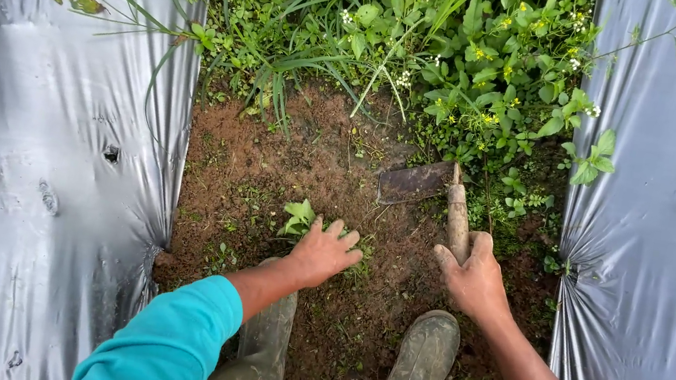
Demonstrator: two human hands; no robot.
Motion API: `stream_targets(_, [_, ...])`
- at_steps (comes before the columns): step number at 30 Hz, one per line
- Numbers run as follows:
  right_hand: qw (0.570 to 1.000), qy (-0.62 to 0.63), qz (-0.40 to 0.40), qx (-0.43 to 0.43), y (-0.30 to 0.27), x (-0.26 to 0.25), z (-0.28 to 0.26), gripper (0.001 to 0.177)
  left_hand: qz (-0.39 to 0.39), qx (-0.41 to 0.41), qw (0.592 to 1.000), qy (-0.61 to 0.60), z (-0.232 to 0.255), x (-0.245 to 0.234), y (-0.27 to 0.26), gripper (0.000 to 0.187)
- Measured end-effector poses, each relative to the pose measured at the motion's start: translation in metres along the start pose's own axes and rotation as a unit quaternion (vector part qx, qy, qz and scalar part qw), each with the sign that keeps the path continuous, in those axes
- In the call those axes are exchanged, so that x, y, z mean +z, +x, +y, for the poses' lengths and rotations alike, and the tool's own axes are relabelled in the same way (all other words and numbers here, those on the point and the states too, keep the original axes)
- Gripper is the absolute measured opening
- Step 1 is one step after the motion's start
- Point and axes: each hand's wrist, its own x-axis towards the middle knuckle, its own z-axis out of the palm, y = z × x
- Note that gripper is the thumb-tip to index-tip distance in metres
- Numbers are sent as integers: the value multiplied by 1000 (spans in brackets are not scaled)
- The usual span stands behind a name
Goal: The person uses a hand hoe to loosen soil and remove weeds from a garden bed covered with plastic mulch. They gather the uprooted weeds by hand and discard them to the side, then continue clearing the area around the base of pepper plants.
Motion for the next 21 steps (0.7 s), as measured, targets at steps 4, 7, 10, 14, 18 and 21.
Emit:
stream_targets(4, [1000, -11, 5, -5, 0, 0, -4, 64, 7, -104, 989, -105, -46, 7, 21, 47])
stream_targets(7, [1000, -10, -1, -7, -9, 0, -13, 66, 35, -233, 954, -185, -78, -19, 30, 50])
stream_targets(10, [1000, -8, 1, -6, -7, 3, -17, 66, 46, -233, 948, -213, -86, -88, 24, 78])
stream_targets(14, [1000, -30, 3, 10, -1, 8, -4, 70, -31, -214, 960, -177, -67, -157, 17, 86])
stream_targets(18, [1000, -19, 6, 7, 0, 10, 3, 71, -76, -217, 960, -160, -74, -153, 21, 81])
stream_targets(21, [1000, -25, 7, 5, 0, 12, 7, 70, -68, -181, 971, -137, -103, -71, 35, 80])
